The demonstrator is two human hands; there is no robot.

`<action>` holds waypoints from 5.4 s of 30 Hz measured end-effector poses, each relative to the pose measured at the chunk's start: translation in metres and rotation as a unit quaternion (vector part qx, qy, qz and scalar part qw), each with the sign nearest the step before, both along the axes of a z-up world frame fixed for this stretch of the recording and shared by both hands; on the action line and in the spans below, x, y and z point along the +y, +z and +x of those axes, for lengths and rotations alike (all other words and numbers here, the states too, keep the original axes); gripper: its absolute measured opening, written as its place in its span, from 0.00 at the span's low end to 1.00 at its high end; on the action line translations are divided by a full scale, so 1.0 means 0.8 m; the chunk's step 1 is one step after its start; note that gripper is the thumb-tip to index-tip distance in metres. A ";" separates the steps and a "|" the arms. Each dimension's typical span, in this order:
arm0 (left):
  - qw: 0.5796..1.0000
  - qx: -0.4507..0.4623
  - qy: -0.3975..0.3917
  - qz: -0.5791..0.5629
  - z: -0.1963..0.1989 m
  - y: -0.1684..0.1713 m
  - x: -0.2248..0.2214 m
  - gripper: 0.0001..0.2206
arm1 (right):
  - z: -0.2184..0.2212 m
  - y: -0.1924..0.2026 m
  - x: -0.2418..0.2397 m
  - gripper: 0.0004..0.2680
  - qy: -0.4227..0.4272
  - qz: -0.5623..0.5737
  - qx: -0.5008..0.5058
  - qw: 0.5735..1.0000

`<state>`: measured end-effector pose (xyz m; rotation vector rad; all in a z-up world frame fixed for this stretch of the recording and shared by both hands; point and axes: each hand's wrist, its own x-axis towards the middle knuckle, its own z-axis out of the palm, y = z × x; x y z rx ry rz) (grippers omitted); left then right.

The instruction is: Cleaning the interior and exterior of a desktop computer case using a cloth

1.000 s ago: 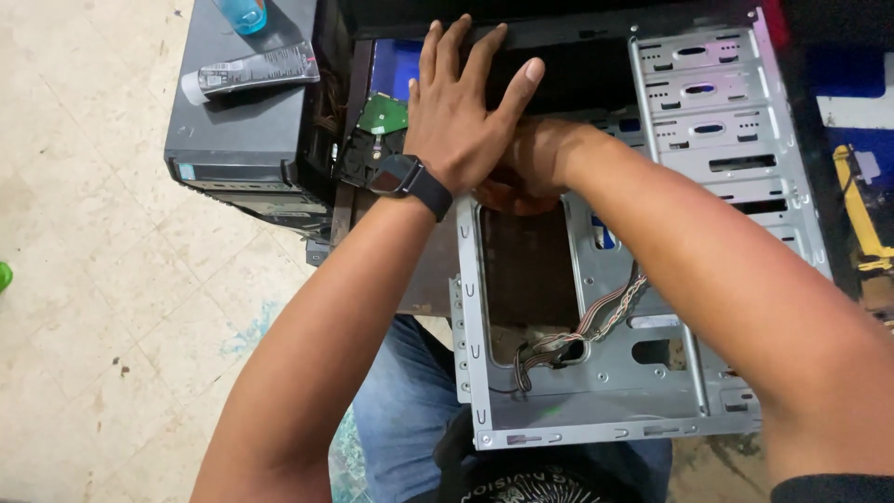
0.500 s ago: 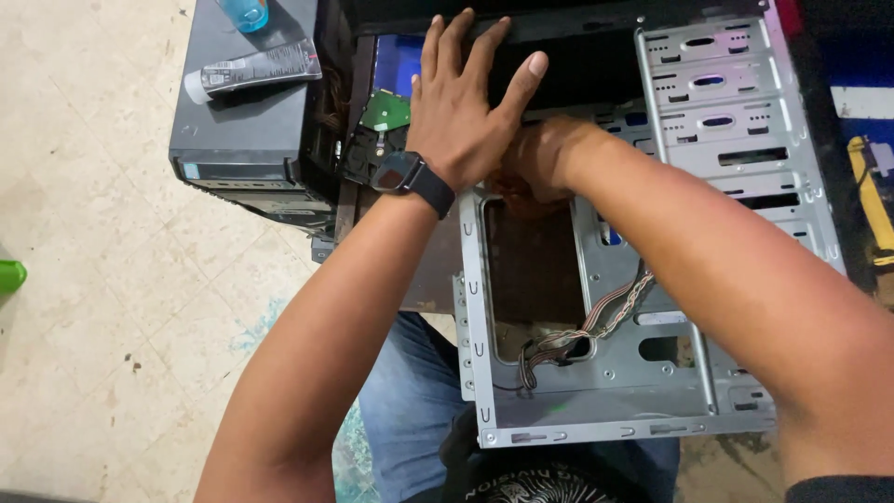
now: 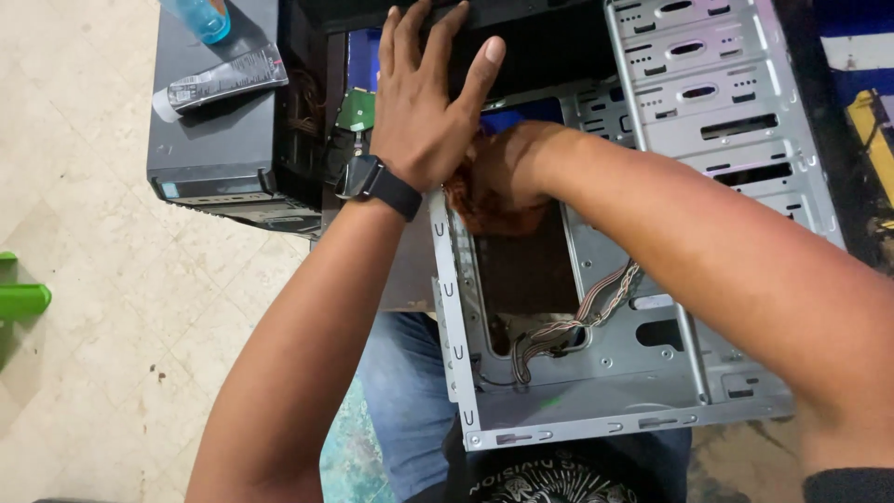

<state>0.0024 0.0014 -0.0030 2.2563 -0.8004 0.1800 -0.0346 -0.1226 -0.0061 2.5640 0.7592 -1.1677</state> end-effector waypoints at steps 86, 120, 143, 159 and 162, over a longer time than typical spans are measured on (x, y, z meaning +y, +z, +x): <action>0.994 0.100 0.005 0.036 -0.005 0.014 0.000 0.34 | 0.004 0.004 -0.031 0.24 -0.241 0.092 -0.093 0.962; 0.998 0.065 0.007 -0.023 -0.003 0.004 -0.002 0.36 | 0.002 -0.001 -0.029 0.58 -0.351 -0.123 -0.131 0.919; 0.999 0.042 0.005 -0.014 -0.002 -0.003 0.000 0.33 | 0.000 0.021 -0.021 0.13 -0.187 0.041 -0.081 0.978; 0.999 0.031 0.001 -0.008 0.001 -0.004 -0.002 0.31 | -0.001 0.017 -0.014 0.18 -0.161 0.029 -0.137 0.977; 1.000 0.016 0.001 -0.008 0.002 -0.002 -0.001 0.31 | -0.013 0.050 0.013 0.31 -0.114 -0.147 -0.057 0.981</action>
